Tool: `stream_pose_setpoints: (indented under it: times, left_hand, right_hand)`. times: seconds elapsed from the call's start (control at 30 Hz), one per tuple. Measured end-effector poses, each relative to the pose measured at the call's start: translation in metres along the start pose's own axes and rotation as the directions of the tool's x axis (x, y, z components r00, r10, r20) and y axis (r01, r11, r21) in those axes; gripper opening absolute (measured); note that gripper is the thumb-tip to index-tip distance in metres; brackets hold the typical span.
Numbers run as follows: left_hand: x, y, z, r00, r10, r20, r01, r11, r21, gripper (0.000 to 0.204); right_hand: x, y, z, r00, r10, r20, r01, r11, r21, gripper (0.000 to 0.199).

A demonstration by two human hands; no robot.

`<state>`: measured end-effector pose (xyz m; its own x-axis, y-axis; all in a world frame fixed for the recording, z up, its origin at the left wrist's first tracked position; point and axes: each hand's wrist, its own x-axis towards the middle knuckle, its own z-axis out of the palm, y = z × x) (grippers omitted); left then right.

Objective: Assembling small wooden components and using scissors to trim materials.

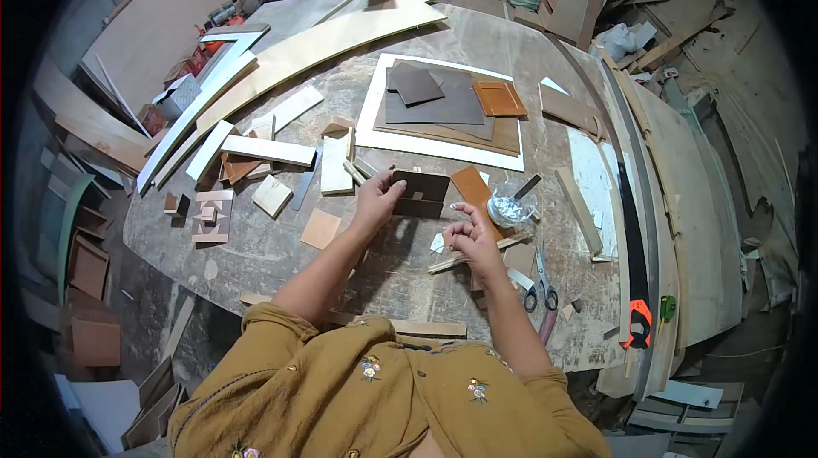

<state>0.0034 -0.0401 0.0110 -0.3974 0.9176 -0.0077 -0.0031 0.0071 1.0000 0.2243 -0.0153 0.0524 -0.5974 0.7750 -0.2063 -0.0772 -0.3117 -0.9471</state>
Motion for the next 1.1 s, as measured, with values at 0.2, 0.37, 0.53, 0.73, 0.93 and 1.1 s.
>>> stream_pose_setpoints:
  times: [0.2,0.37,0.53,0.73,0.93,1.1]
  left_hand:
    - [-0.007,0.025,0.015,0.996,-0.042,0.075,0.057,0.975,-0.216,0.018]
    - [-0.012,0.033,0.015,0.974,-0.181,0.139,0.211,0.945,-0.249,0.015]
    - [-0.017,0.056,0.015,0.976,-0.128,0.176,0.171,0.95,-0.261,0.016]
    - [-0.018,0.059,0.018,0.982,-0.089,0.165,0.136,0.944,-0.3,0.015]
    - [-0.018,0.06,0.017,0.978,-0.079,0.194,0.139,0.939,-0.316,0.015]
    - [-0.017,0.06,0.014,0.962,-0.126,0.242,0.2,0.928,-0.314,0.014]
  right_hand:
    - [0.001,-0.012,0.0,0.97,-0.225,-0.091,0.209,0.964,-0.163,0.058]
    - [0.0,-0.047,0.007,0.95,-0.303,0.076,0.288,0.753,-0.592,0.049]
    - [-0.008,-0.072,0.009,0.903,-0.326,0.281,0.41,0.456,-0.79,0.056]
    - [-0.009,-0.079,0.012,0.906,-0.244,0.346,0.421,0.419,-0.805,0.057]
    - [-0.013,-0.076,0.018,0.909,-0.26,0.327,0.393,0.27,-0.879,0.059]
    - [-0.022,-0.08,0.027,0.9,-0.276,0.338,0.355,0.013,-0.935,0.055]
